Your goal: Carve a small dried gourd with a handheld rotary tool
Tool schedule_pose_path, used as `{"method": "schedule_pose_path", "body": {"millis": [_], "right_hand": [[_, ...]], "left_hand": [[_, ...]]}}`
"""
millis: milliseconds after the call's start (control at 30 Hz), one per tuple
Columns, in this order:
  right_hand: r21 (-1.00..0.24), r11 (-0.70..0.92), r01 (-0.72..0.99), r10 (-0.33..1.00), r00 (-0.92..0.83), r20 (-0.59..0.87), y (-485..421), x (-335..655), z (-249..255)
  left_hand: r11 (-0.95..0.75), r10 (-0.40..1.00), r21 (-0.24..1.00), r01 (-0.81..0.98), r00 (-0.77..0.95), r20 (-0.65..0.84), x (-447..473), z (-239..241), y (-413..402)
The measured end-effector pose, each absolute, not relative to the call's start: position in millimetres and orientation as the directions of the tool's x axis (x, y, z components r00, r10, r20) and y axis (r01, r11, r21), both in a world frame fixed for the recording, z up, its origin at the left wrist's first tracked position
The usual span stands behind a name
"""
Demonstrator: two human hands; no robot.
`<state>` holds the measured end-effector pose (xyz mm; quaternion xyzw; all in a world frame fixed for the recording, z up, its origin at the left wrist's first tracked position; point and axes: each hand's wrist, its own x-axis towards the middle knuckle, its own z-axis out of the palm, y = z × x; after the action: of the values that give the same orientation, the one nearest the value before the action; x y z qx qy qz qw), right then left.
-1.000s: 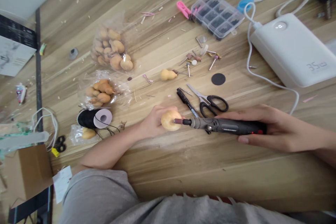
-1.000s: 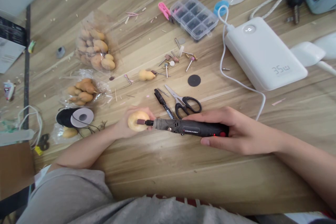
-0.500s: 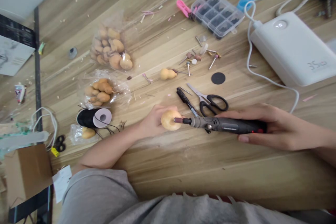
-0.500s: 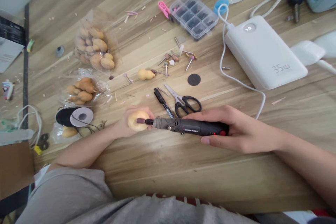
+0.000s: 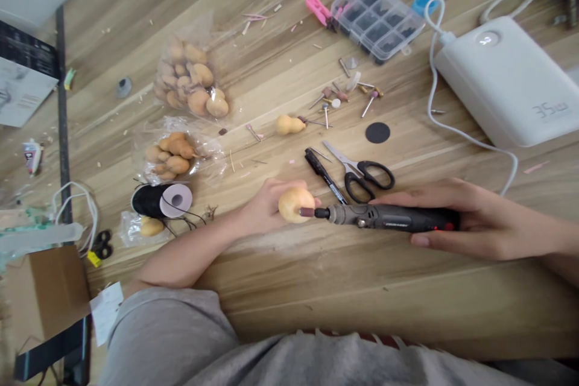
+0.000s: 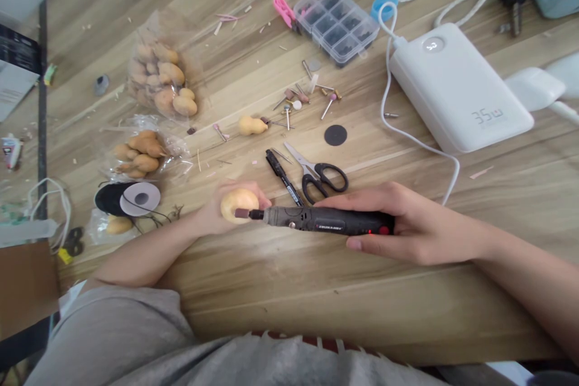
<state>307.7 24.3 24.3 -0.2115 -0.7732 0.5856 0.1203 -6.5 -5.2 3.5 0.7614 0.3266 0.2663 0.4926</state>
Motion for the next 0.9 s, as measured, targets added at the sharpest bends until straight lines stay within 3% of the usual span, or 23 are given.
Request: {"method": "schedule_pose_path", "body": {"millis": [133,300,500,700,900], "right_hand": [[-0.947,0.231,0.225,0.501,-0.861,-0.082,23.4,308.2,22.7],[-0.954,0.233,0.190,0.466,-0.882,-0.062,21.5,304.7,25.1],[-0.959,0.205,0.194,0.567,-0.823,-0.045,18.9,303.9,25.0],[-0.954,0.246,0.172,0.444,-0.895,-0.046,21.5,304.6,24.9],[-0.960,0.197,0.198,0.574,-0.817,-0.051,18.4,303.5,25.0]], "left_hand": [[-0.217,0.779,0.934,0.282,0.627,-0.008,-6.5,5.2,-6.5],[-0.285,0.758,0.927,0.242,0.649,0.064,-6.5,3.8,-5.1],[-0.224,0.778,0.931,0.289,0.629,-0.008,-6.8,4.6,-7.1],[-0.306,0.751,0.933,0.192,0.651,0.112,-6.6,1.8,-4.9],[-0.267,0.769,0.929,0.255,0.637,0.047,-6.9,1.5,-6.3]]}}
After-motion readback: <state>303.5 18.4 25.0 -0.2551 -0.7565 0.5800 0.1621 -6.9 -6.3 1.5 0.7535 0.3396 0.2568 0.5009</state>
